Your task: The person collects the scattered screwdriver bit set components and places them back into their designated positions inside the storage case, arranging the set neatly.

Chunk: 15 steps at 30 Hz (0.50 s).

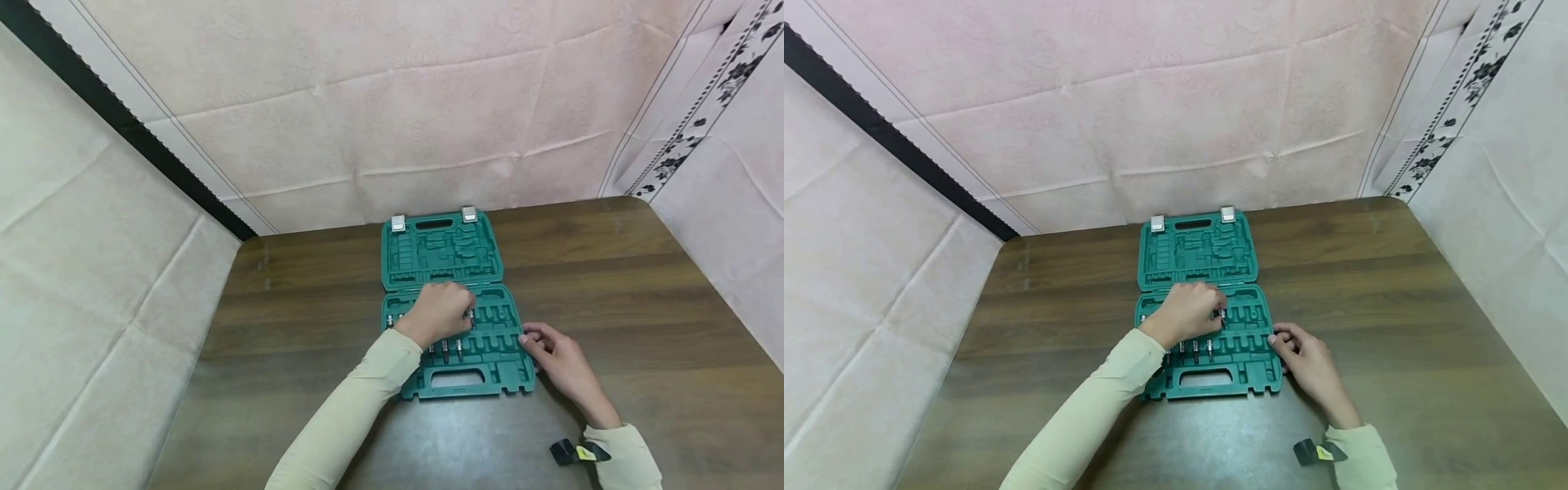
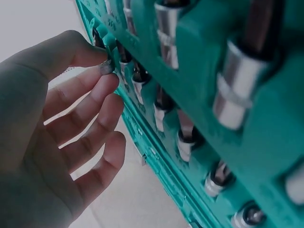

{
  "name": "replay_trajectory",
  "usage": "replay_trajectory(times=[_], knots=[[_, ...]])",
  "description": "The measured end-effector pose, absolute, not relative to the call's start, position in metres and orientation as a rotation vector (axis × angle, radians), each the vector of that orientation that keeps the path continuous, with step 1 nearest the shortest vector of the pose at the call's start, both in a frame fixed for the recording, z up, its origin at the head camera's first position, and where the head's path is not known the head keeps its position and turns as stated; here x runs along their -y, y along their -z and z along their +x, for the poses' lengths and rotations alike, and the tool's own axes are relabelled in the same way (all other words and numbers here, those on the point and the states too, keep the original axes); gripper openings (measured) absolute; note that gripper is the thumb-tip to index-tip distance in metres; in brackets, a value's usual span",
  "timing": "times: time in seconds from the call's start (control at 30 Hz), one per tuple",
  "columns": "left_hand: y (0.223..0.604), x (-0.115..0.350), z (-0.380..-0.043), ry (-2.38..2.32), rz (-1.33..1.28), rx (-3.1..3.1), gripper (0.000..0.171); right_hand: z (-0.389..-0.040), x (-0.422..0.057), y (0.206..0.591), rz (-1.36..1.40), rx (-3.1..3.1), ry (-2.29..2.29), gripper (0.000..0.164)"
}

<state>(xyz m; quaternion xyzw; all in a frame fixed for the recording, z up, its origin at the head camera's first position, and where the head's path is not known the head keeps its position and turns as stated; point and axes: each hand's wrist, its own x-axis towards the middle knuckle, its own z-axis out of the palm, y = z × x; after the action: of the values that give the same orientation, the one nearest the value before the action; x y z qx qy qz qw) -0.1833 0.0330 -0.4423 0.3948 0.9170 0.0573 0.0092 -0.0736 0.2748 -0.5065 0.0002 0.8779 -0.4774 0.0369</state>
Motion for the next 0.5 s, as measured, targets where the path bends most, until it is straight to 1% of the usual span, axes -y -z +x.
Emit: replay_trajectory(times=[0.13,0.33,0.4,0.5], knots=[[0.4449,-0.0358,-0.1827,-0.146,1.231,-2.875,0.027,-0.0737,-0.2744,0.5063,0.001,-2.692,1.463,0.041],[0.4472,-0.0361,-0.1809,-0.091,1.215,-2.902,0.009,-0.0743,-0.2736,0.5052,0.003,-2.691,1.46,0.04],[0.447,-0.0357,-0.1798,-0.091,1.201,-2.912,0.01,-0.0743,-0.2739,0.5049,0.007,-2.689,1.46,0.04],[0.4459,-0.0351,-0.1773,-0.112,1.161,-2.926,0.018,-0.0742,-0.2747,0.5048,0.011,-2.687,1.459,0.041]])
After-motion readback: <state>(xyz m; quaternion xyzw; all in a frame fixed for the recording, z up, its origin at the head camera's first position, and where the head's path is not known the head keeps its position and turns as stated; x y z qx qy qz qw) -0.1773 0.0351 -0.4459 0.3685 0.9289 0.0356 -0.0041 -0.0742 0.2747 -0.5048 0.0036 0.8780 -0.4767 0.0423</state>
